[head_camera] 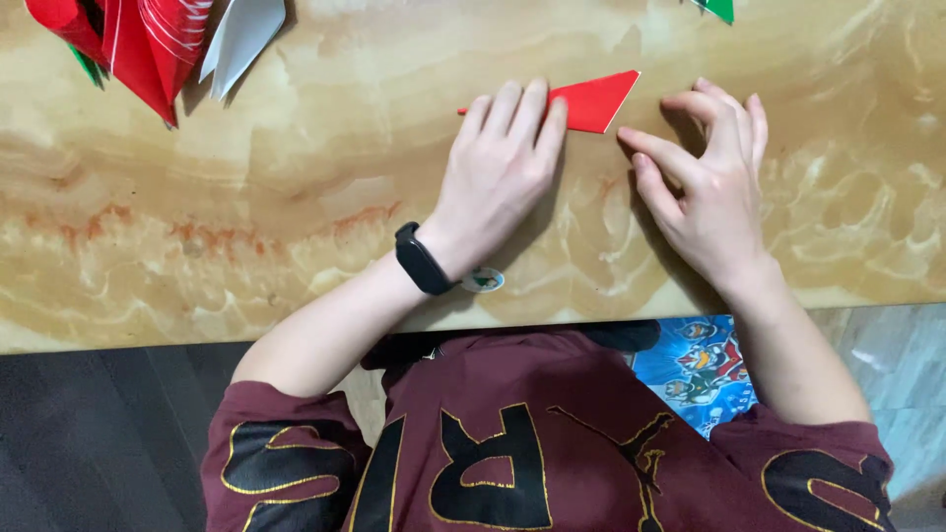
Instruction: Folding and stapling colored paper to create decorative pieces.
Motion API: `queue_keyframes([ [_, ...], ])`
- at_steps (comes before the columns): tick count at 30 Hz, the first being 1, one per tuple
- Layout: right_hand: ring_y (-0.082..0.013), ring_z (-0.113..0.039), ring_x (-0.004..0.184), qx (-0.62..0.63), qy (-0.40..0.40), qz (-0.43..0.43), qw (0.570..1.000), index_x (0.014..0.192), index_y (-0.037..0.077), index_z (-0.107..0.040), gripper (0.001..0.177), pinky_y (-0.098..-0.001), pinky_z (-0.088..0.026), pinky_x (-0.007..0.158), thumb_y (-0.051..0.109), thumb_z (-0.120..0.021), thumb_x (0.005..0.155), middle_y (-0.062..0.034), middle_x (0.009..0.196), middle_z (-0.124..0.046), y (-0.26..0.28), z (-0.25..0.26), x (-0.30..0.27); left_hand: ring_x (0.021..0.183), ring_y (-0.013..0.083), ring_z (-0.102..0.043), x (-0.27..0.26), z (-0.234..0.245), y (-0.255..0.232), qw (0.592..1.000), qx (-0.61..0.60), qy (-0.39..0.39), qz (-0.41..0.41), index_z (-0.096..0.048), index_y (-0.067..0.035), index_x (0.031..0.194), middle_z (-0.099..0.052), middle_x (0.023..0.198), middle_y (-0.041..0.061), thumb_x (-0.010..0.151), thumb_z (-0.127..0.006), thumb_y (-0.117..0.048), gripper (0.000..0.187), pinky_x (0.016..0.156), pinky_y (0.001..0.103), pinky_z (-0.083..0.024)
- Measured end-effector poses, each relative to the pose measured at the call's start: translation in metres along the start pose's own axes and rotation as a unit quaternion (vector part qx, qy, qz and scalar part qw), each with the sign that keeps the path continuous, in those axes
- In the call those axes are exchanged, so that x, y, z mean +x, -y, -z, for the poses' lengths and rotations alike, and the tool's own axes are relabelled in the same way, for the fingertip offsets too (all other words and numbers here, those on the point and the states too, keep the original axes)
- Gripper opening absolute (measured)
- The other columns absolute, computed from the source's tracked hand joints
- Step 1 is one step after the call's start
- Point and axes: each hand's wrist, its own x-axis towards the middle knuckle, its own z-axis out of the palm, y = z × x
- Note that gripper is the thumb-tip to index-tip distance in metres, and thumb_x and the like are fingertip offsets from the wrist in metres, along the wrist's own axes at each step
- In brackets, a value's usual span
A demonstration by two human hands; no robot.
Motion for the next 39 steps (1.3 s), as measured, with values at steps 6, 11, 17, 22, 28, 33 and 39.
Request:
queue_keyframes([
  [6, -0.0340, -0.055, 0.110, 0.022, -0.027, 0.045, 0.998, 0.121, -0.007, -0.076, 0.021, -0.0450, -0.034, 0.104, 0.000, -0.076, 0.101, -0.0195, 0.119, -0.063, -0.002, 0.004, 0.031, 0.098, 0.0249, -0.054, 0.002, 0.002, 0.015, 0.994, -0.084, -0.025, 0.067, -0.062, -0.002, 0.130, -0.060, 0.113, 0.010, 0.096, -0.074, -0.015, 0.038, 0.092, 0.037, -0.044],
  [11, -0.0237, -0.061, 0.079, 0.102, 0.089, 0.073, 0.988, 0.122, -0.001, -0.070, 0.031, -0.0368, -0.043, 0.091, -0.003, -0.076, 0.092, -0.0082, 0.090, -0.067, 0.007, 0.002, 0.061, 0.104, 0.0280, -0.056, 0.001, 0.007, 0.015, 0.984, -0.129, -0.094, 0.080, -0.062, -0.004, 0.099, -0.058, 0.117, 0.012, 0.087, -0.073, -0.006, 0.017, 0.086, 0.039, -0.046],
  [17, -0.0299, -0.063, 0.091, 0.132, 0.017, 0.135, 0.982, 0.108, -0.007, -0.072, 0.025, -0.0394, -0.045, 0.095, -0.012, -0.077, 0.085, -0.0160, 0.101, -0.072, 0.005, -0.015, 0.062, 0.097, 0.0276, -0.060, 0.002, 0.021, 0.017, 0.941, -0.297, -0.085, 0.137, -0.069, -0.005, 0.107, -0.065, 0.112, 0.008, 0.095, -0.075, -0.022, 0.022, 0.084, 0.039, -0.049],
  [22, -0.0330, -0.065, 0.102, 0.158, 0.016, 0.135, 0.978, 0.112, -0.007, -0.071, 0.029, -0.0437, -0.043, 0.102, -0.011, -0.070, 0.083, -0.0177, 0.108, -0.073, 0.010, -0.020, 0.061, 0.080, 0.0161, -0.065, -0.010, 0.001, 0.020, 0.886, -0.399, -0.049, 0.231, -0.047, -0.016, 0.143, -0.069, 0.102, 0.002, 0.096, -0.077, -0.001, 0.058, 0.073, 0.031, -0.055],
  [28, -0.0319, -0.064, 0.107, 0.141, 0.021, 0.134, 0.981, 0.111, -0.005, -0.075, 0.030, -0.0426, -0.040, 0.104, -0.011, -0.067, 0.083, -0.0144, 0.107, -0.074, 0.007, -0.021, 0.058, 0.099, 0.0212, -0.059, -0.009, -0.009, 0.025, 0.938, -0.280, -0.028, 0.200, -0.045, -0.013, 0.149, -0.062, 0.114, 0.005, 0.097, -0.080, -0.009, 0.063, 0.094, 0.034, -0.047],
  [33, -0.0297, -0.065, 0.115, 0.046, 0.035, 0.181, 0.982, 0.121, 0.001, -0.076, 0.037, -0.0443, -0.036, 0.100, -0.005, -0.080, 0.085, -0.0126, 0.115, -0.075, 0.011, -0.018, 0.057, 0.092, 0.0268, -0.053, 0.001, 0.010, 0.022, 0.978, -0.177, -0.044, 0.100, -0.066, -0.003, 0.120, -0.055, 0.109, 0.011, 0.094, -0.068, -0.010, 0.027, 0.081, 0.038, -0.044],
  [39, -0.0252, -0.057, 0.103, -0.053, 0.001, 0.226, 0.973, 0.104, 0.005, -0.080, 0.015, -0.0396, -0.042, 0.095, 0.006, -0.086, 0.090, -0.0085, 0.112, -0.066, 0.018, -0.017, 0.055, 0.119, 0.0406, -0.061, -0.006, 0.006, 0.013, 0.973, -0.217, -0.031, 0.068, -0.065, 0.011, 0.118, -0.057, 0.131, 0.026, 0.094, -0.076, -0.007, 0.032, 0.103, 0.047, -0.052],
])
